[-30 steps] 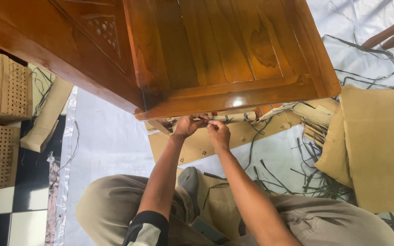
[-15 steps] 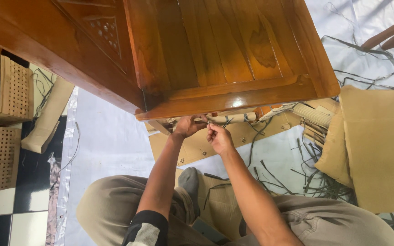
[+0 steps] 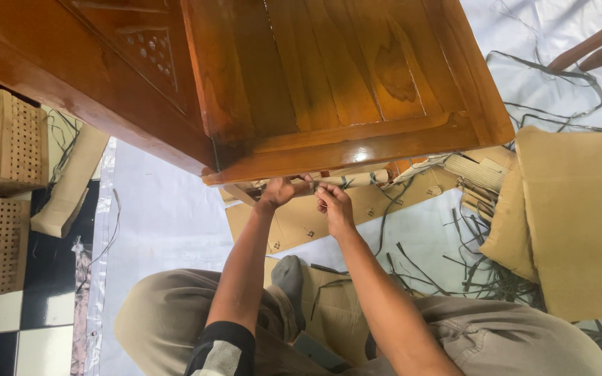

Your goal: Packaging wooden furniture by securing cardboard protectors with plastic strips.

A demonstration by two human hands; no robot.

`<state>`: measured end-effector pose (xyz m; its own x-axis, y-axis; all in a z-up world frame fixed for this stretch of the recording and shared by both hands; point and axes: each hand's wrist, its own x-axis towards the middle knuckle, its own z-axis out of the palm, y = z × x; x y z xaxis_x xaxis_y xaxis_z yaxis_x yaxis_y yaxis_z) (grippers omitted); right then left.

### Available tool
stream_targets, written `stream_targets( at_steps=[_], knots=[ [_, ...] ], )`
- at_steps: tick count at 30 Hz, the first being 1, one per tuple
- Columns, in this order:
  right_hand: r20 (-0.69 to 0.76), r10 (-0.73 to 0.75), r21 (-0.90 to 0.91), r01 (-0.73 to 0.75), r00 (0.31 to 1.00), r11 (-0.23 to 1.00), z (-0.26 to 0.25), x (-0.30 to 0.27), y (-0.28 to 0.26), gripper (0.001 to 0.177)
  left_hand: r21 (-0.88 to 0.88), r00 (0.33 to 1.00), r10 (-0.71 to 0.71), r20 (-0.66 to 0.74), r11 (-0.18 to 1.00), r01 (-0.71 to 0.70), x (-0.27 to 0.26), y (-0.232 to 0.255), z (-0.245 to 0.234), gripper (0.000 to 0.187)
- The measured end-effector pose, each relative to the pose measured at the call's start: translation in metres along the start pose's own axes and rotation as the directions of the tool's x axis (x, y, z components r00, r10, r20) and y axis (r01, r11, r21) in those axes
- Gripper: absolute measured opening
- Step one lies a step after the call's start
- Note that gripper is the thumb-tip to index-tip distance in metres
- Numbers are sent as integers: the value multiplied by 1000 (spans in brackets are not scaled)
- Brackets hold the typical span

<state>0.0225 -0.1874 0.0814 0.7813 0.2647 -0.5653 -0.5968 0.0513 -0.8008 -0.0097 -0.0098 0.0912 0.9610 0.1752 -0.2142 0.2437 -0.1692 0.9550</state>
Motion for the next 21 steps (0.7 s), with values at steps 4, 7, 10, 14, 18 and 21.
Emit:
stream_targets(
  at_steps=[4, 7, 10, 14, 18, 21],
  knots=[
    [-44, -134, -93, 130, 990, 987, -3, 6, 14, 28, 90, 998, 13, -54, 996, -8, -5, 16, -2, 27],
    [-62, -200, -194, 184, 978, 963, -11, 11, 29, 25, 192, 993, 62, -103, 981, -42, -3, 7, 2, 32],
    [-85, -233, -342, 191, 969, 920, -18, 14, 42, 20, 305, 988, 42, -146, 952, 4, 6, -18, 9, 50],
    [-97, -267, -539, 175, 959, 824, -16, 18, 48, 18, 477, 992, 28, -123, 878, 34, 7, -34, 1, 48],
    [-90, -317, -635, 190, 944, 749, -16, 16, 49, 18, 449, 979, -5, -206, 888, 99, 21, -66, 11, 54],
    [-70, -380, -661, 242, 922, 710, -15, 15, 52, 16, 438, 966, 19, -258, 893, 100, 22, -62, 16, 60]
  ],
)
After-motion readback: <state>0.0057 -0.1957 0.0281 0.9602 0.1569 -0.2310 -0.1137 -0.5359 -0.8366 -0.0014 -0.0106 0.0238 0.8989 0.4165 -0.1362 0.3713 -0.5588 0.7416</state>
